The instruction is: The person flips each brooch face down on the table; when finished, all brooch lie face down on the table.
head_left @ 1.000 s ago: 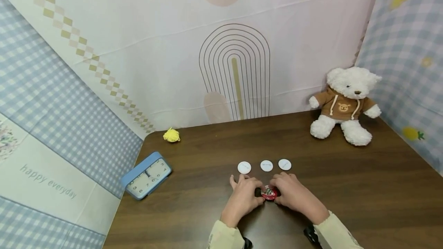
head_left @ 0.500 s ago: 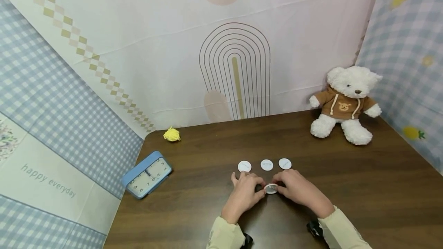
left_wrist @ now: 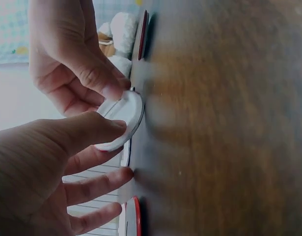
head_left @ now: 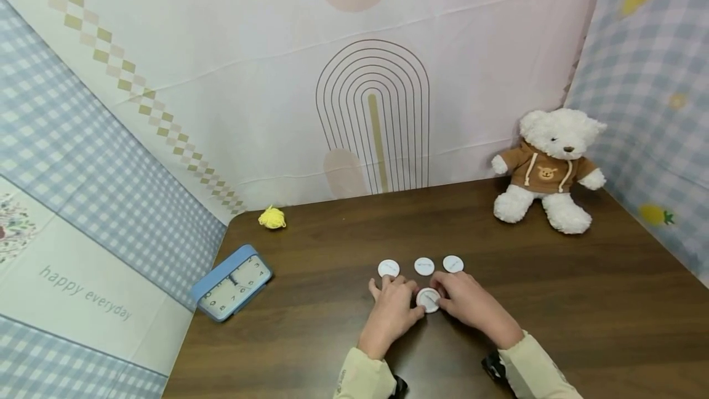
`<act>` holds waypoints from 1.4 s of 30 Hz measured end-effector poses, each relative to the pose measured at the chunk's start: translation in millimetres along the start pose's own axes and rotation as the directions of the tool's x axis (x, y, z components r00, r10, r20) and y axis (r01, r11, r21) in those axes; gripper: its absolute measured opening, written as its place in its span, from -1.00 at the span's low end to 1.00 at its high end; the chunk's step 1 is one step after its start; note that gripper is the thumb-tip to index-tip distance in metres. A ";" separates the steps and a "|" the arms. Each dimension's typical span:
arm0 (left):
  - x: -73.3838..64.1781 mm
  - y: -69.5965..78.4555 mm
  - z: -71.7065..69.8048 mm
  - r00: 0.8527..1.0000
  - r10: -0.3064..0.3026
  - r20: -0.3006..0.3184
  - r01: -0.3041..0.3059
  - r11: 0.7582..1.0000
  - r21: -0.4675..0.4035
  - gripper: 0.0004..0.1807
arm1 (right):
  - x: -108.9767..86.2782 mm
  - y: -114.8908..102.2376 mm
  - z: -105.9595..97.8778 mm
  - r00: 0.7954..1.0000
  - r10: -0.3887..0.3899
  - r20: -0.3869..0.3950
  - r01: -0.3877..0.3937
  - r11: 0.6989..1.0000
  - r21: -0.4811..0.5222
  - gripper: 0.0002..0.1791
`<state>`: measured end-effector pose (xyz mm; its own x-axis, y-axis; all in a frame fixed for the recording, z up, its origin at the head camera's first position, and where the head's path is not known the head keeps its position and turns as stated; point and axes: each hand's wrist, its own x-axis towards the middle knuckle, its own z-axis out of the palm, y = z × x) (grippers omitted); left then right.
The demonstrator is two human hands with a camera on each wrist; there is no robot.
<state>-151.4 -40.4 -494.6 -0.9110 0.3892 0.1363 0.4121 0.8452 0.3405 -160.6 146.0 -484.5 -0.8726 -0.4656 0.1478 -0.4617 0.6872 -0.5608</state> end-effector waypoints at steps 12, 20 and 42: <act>0.5 4.1 6.8 0.999 -0.028 -0.026 0.028 1.000 0.008 -0.67 | 0.6 -1.8 5.1 1.000 0.025 -0.003 -0.025 0.996 -0.081 -0.79; -0.8 5.2 8.4 0.999 -0.026 -0.040 0.028 0.998 0.052 -0.69 | 0.1 -1.5 10.0 1.000 0.013 0.006 -0.012 0.981 -0.194 -0.82; 4.3 9.2 -5.5 1.000 0.008 0.012 -0.007 0.996 -0.090 -0.53 | -12.5 6.5 -20.1 0.998 0.064 -0.012 -0.064 0.998 -0.010 -0.60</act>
<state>-151.6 -33.0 -485.8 -0.9073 0.4004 0.1283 0.4154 0.8062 0.4214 -156.0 167.5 -473.6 -0.9020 -0.4143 0.1215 -0.4068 0.7209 -0.5611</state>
